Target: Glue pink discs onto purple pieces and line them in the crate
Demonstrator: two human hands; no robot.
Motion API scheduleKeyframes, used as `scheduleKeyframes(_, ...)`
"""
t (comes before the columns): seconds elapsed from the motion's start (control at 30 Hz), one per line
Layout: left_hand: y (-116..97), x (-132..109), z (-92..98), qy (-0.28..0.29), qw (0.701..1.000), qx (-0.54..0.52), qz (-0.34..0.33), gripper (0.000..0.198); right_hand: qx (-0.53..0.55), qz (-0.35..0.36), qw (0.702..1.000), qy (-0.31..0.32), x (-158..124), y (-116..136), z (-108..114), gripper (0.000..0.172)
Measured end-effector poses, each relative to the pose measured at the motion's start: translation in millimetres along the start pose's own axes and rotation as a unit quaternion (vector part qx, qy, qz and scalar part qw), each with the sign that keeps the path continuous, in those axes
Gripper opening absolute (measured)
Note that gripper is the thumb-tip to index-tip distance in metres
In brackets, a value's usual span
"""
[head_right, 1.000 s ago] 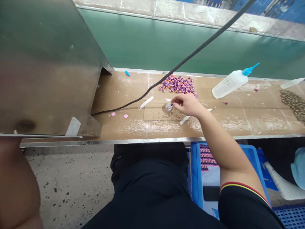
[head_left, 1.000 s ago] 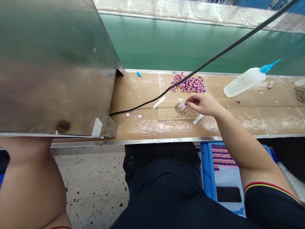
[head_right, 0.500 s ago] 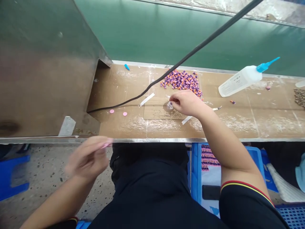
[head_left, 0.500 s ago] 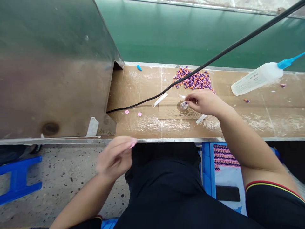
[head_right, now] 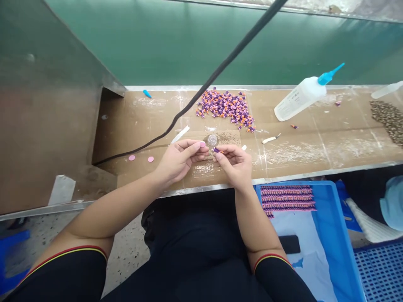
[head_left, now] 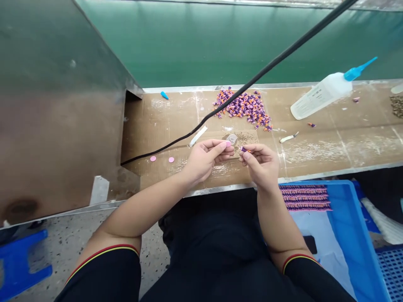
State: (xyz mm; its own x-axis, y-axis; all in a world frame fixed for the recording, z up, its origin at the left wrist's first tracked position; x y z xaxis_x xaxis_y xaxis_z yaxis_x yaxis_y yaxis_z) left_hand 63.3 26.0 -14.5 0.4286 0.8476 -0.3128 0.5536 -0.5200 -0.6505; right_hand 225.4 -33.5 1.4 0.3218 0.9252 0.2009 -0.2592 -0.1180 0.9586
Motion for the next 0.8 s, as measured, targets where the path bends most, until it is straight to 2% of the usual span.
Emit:
scheduleKeyframes(0.13, 6, 8, 3.7, -0.002, 1.000, 0.017, -0.010, 0.048, 0.040, -0.024, 0.999, -0.022, -4, -4, -12, 0.028)
scheduleKeyframes(0.3, 0, 0, 12.1, -0.007, 0.993, 0.079, -0.090, 0.046, 0.023, -0.044, 0.998, -0.031, -8, -7, -25, 0.029)
scheduleKeyframes(0.47, -14, -11, 4.9, 0.027, 0.972, 0.150, -0.180, 0.032, 0.033, -0.037, 0.998, -0.037, -15, 1, -32, 0.022)
scheduleKeyframes(0.6, -20, -14, 6.1, -0.004, 0.942, 0.230, -0.245, 0.019, 0.044, -0.030, 0.998, -0.040, -17, 10, -34, 0.020)
scheduleKeyframes(0.67, -19, -14, 8.0, -0.013, 0.937, 0.251, -0.244, 0.017, 0.038, -0.031, 0.998, -0.035, -16, 13, -36, 0.024)
scheduleKeyframes(0.8, -14, -10, 11.1, -0.005, 0.949, 0.249, -0.195, 0.020, 0.029, -0.029, 0.999, -0.007, -15, 15, -40, 0.023)
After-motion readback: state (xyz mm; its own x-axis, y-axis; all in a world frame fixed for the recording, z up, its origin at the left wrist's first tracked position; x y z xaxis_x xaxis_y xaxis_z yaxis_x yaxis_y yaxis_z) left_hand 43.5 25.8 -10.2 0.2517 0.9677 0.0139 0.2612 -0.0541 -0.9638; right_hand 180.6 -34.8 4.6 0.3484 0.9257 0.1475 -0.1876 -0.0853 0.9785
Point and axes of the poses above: each hand's wrist, its own x-axis towards the middle knuckle, its own z-axis out of the back of the hand, y = z × x, the point moved 6 cm from there along x, towards the middle knuckle, and after that the axes turned 13 degrees about -x, right-handed, at the moved point
